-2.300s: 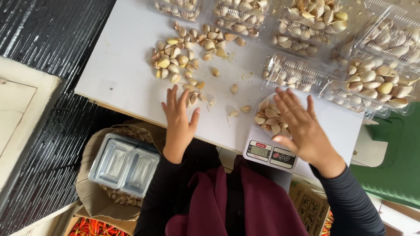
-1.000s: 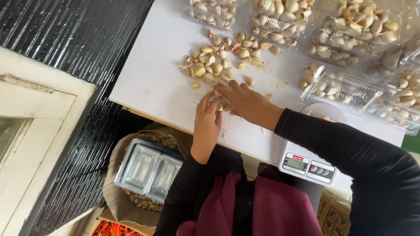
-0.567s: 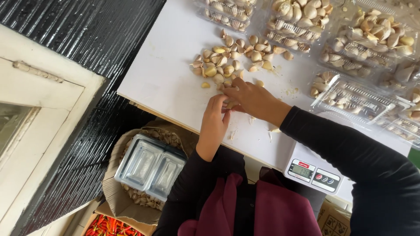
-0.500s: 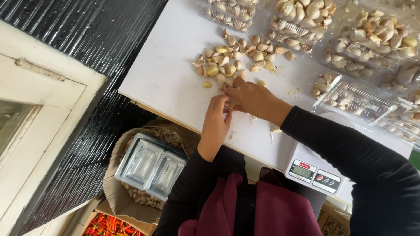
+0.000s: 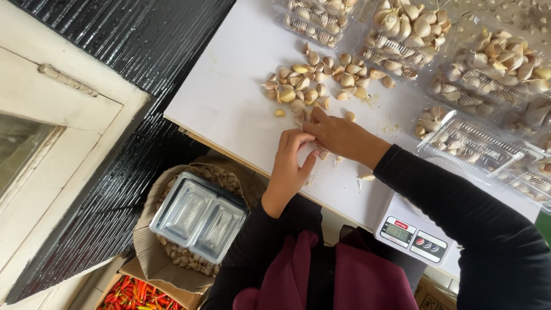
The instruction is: The person sorts garlic cloves on a table, places them into a tray on a digital scale to weigh them, and then puts the cloves into plastic containers.
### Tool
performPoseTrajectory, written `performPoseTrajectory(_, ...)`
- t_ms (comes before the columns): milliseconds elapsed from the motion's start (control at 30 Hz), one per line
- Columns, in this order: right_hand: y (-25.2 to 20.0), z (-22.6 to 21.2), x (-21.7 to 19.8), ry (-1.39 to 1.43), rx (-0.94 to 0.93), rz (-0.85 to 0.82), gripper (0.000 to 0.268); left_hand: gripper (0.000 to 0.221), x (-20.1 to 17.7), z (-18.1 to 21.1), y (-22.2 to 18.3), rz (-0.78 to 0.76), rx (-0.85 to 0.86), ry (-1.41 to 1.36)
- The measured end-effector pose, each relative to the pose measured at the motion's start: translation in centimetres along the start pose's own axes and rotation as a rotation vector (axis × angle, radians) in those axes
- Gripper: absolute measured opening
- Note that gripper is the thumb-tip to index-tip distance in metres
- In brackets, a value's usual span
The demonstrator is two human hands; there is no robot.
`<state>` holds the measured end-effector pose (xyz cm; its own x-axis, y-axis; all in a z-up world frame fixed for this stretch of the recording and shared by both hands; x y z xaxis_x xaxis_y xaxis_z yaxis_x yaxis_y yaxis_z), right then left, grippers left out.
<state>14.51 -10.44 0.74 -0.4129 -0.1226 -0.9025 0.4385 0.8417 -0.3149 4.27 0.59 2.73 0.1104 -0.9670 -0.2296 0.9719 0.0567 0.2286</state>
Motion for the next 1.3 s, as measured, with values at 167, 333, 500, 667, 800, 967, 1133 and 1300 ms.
performPoseTrajectory(167,1.3,2.4,4.6,-0.115,0.000,0.124,0.027,0.021,-0.6,0.4,-0.6,0.029,-0.007,-0.052)
performPoseTrajectory(333,0.7,2.0,4.0,-0.107,-0.042,0.201,0.034,0.020,-0.6,0.7,-1.1,0.032,-0.020,-0.089)
performPoseTrajectory(500,-0.3,1.6,2.7,-0.001,-0.147,0.265,0.019,0.021,-0.1,0.5,-1.8,0.005,-0.037,-0.112)
performPoseTrajectory(667,-1.7,2.1,2.1,0.154,-0.146,0.321,0.015,0.021,0.6,1.4,-2.7,-0.013,-0.018,-0.101)
performPoseTrajectory(800,-4.7,1.5,-1.2,0.240,-0.013,0.295,0.018,0.020,1.1,2.5,-3.1,-0.047,0.005,-0.085)
performPoseTrajectory(967,-12.4,2.1,-5.3,0.493,0.110,0.428,0.026,0.021,3.2,2.7,-3.6,-0.116,0.043,-0.063)
performPoseTrajectory(1133,-20.7,4.3,-5.1,0.605,0.312,0.200,0.046,0.023,5.4,4.5,-3.7,-0.201,0.106,-0.019)
performPoseTrajectory(1300,-27.7,5.5,-3.8,0.613,0.554,-0.116,0.020,0.024,8.3,7.5,-3.6,-0.301,0.240,0.059)
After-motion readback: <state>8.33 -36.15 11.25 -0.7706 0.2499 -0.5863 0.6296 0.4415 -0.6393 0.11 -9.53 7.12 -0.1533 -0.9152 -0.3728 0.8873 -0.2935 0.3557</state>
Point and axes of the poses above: each hand's wrist, its own y-axis towards the middle knuckle, its own x-axis out of the palm, z = x × y, the point moved 5 cm from there along y, towards the middle knuckle, and after that the axes turned 2 degrees about -z, right-handed, at the moved point
